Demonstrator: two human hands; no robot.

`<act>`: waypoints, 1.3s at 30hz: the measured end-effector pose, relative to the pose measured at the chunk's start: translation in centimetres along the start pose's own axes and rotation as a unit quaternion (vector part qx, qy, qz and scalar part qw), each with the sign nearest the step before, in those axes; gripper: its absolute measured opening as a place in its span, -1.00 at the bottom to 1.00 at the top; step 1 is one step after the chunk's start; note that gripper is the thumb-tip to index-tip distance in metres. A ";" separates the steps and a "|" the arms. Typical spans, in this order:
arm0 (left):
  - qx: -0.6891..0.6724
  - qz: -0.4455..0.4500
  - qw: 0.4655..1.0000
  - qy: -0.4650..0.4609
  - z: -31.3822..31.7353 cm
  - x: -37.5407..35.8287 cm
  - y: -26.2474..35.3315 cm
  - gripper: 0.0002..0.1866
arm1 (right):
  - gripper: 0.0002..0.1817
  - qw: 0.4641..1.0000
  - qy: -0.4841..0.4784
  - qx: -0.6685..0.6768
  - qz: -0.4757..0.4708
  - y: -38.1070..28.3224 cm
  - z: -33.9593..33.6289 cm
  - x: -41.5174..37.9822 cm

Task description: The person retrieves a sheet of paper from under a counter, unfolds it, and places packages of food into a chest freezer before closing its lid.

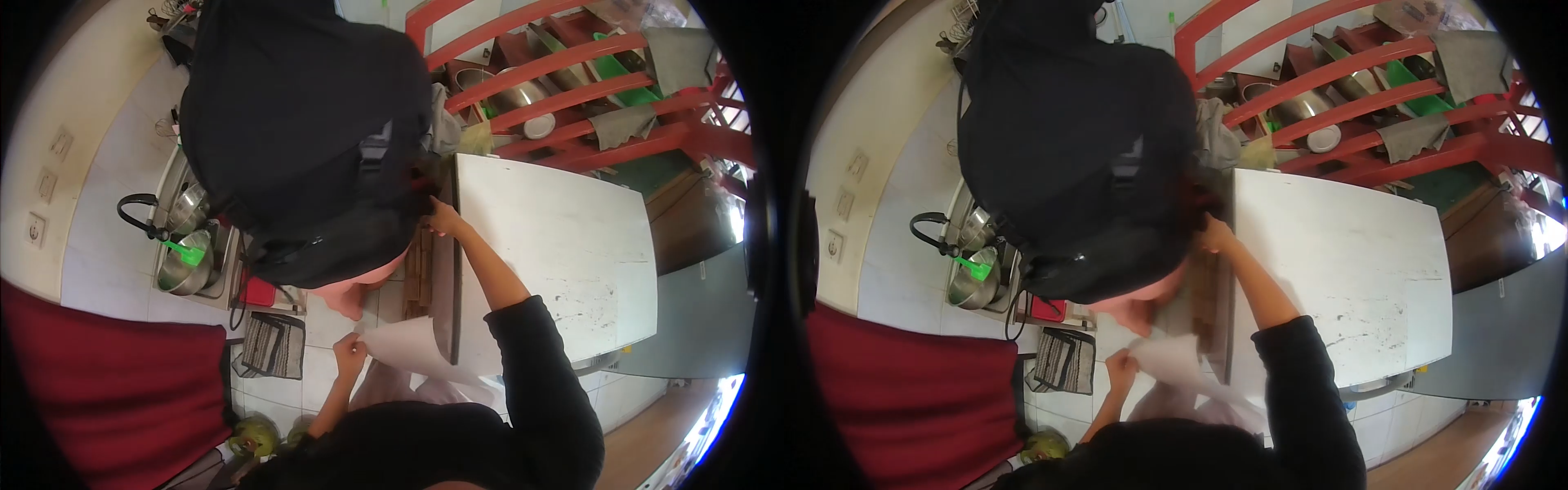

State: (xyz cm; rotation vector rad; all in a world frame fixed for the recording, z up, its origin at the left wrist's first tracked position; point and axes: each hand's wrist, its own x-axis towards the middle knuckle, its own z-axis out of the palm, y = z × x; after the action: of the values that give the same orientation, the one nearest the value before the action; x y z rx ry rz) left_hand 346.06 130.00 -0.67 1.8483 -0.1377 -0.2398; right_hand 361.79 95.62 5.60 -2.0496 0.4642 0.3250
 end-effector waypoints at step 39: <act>-0.081 -0.066 0.975 0.197 8.7 -19.5 -4.8 -0.82 | -0.24 0.943 0.231 -0.175 -0.161 11.6 7.5 -27.7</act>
State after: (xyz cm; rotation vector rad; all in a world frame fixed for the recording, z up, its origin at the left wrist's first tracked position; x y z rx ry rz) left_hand 324.89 127.51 -5.79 1.7080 0.2732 0.0282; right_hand 331.61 102.13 4.39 -2.5138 0.3567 -0.3020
